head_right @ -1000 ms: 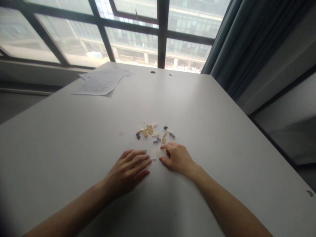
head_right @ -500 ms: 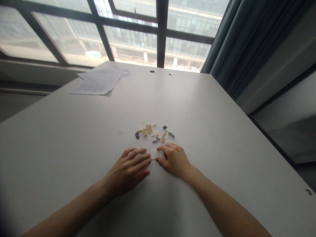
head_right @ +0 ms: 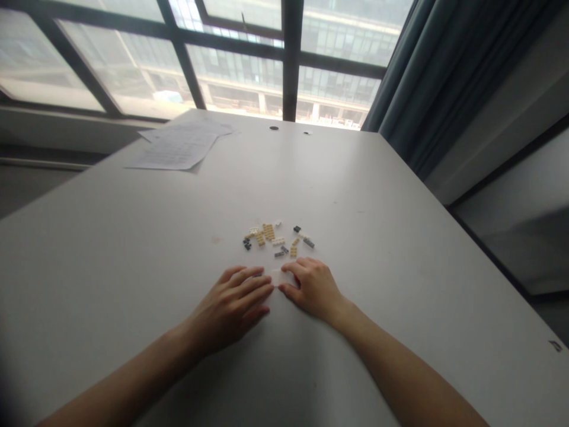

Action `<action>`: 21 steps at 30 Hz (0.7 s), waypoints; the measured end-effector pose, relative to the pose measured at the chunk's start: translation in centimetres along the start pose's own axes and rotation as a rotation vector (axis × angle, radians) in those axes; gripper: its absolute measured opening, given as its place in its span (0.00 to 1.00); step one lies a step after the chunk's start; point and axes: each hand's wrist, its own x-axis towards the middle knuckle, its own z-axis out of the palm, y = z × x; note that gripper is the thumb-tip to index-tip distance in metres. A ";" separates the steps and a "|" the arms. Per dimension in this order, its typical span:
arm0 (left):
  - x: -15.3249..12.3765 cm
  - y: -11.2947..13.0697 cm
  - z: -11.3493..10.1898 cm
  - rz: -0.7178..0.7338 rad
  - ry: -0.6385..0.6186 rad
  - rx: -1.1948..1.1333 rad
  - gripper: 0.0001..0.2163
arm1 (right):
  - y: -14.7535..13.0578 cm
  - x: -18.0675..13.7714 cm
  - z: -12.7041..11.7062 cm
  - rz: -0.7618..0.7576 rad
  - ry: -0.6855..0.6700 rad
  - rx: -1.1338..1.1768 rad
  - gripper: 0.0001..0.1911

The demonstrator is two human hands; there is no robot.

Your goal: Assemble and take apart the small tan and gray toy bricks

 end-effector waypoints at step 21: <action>0.0 -0.2 0.0 0.015 0.009 -0.039 0.11 | 0.4 0.0 0.4 0.021 0.079 0.102 0.15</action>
